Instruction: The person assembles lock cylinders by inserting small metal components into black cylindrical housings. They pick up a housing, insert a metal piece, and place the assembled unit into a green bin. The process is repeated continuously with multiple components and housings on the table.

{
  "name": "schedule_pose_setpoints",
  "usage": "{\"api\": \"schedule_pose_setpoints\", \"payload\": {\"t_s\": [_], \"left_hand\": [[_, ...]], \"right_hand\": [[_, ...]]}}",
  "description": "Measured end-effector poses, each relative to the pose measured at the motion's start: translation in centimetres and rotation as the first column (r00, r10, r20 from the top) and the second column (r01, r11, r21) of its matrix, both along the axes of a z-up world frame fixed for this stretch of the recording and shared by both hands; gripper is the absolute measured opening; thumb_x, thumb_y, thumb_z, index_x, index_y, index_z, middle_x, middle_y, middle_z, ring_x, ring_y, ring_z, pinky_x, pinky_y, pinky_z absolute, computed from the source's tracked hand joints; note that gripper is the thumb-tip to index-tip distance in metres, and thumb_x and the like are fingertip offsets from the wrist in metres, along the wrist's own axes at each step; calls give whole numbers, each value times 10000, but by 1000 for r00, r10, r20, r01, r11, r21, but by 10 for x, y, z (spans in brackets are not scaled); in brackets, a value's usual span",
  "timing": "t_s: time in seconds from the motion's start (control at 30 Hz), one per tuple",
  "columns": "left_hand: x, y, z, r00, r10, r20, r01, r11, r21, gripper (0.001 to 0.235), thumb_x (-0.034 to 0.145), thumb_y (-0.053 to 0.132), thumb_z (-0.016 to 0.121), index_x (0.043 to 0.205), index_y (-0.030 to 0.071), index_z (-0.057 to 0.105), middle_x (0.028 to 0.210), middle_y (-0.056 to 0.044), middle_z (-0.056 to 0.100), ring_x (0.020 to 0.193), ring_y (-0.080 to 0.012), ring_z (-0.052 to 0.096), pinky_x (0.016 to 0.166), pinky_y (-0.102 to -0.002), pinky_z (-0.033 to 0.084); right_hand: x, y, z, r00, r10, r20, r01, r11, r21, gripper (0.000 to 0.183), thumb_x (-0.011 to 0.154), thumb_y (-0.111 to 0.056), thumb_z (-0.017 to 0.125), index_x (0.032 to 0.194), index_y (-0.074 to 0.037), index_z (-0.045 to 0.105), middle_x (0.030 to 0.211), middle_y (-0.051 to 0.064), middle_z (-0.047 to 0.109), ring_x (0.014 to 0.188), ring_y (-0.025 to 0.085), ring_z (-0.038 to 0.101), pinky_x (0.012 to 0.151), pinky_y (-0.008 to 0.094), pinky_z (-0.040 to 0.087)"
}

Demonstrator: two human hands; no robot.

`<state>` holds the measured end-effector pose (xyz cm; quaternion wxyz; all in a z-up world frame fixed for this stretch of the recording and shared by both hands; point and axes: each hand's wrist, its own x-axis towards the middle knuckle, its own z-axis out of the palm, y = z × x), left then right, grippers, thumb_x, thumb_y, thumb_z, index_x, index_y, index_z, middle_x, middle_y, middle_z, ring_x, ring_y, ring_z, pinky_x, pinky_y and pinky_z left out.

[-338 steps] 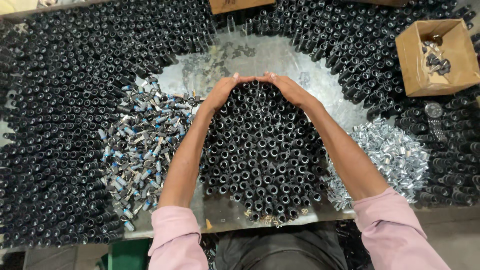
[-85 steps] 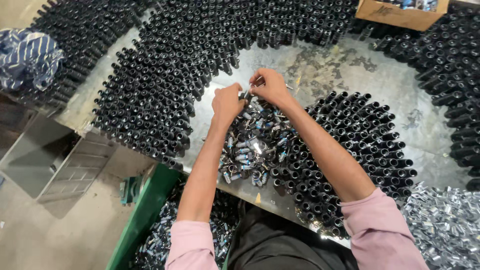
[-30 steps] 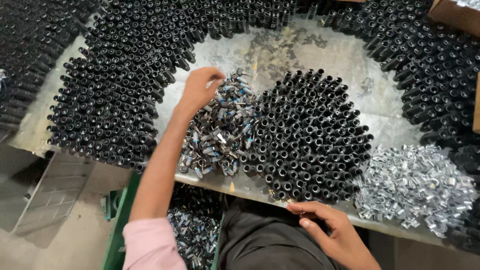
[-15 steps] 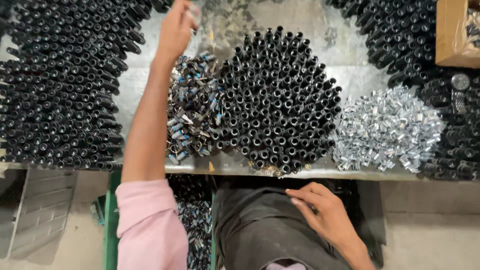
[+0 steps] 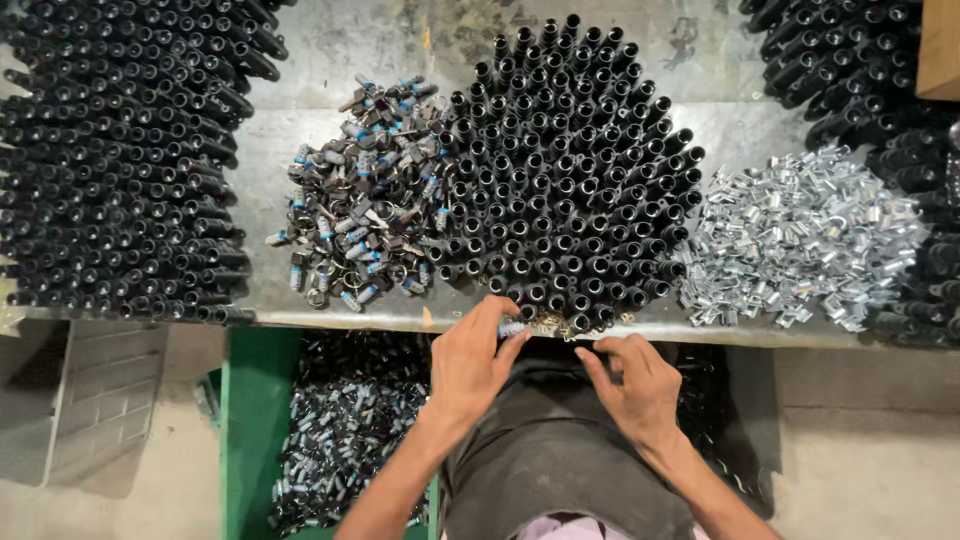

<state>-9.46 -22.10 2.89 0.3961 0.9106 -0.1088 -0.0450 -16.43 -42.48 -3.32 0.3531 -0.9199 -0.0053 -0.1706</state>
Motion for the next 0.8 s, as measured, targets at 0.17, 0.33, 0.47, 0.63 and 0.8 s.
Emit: {"api": "schedule_pose_setpoints", "payload": {"t_s": [0.17, 0.33, 0.47, 0.63, 0.8], "left_hand": [[-4, -5, -49, 979, -24, 201, 9, 997, 74, 371, 776, 99, 793, 1108, 120, 631, 973, -52, 699, 894, -277, 692, 722, -401, 531], [-8, -4, -71, 966, -21, 258, -4, 996, 94, 411, 740, 68, 794, 1113, 123, 632, 983, -44, 699, 907, -262, 691, 737, -395, 538], [-6, -8, -74, 972, 3, 234, -27, 995, 101, 405, 744, 80, 803, 1108, 116, 628, 974, -41, 701, 888, -264, 689, 731, -396, 535], [-2, -9, -53, 969, 54, 242, -70, 996, 61, 369, 801, 162, 835, 1104, 95, 634, 980, -60, 710, 852, -274, 684, 708, -393, 526], [-20, -4, -27, 964, 96, -249, -143, 973, -179, 218, 906, 135, 726, 1107, 98, 651, 919, -68, 711, 725, -244, 711, 647, -354, 570]], "right_hand": [[12, 2, 1, 1000, 8, 1, -8, 998, -64, 281, 817, -145, 836, 1081, -113, 745, 708, 34, 549, 578, 166, 567, 517, 329, 453], [21, 0, -3, 997, 65, 40, -60, 993, -98, 207, 849, -109, 807, 1043, -149, 747, 733, 25, 559, 601, 183, 569, 547, 347, 458], [26, -8, -12, 996, 73, 57, -66, 992, -107, 176, 856, -102, 820, 1015, -124, 746, 737, 25, 570, 610, 190, 570, 546, 349, 450], [22, -15, -9, 974, 185, 132, -172, 980, -101, 220, 804, -199, 890, 909, -121, 713, 711, 14, 591, 594, 189, 566, 532, 351, 449], [6, -16, -7, 961, 258, 96, -242, 958, -155, 280, 774, -192, 853, 1030, -123, 765, 789, 8, 646, 660, 191, 622, 584, 335, 497]]}}
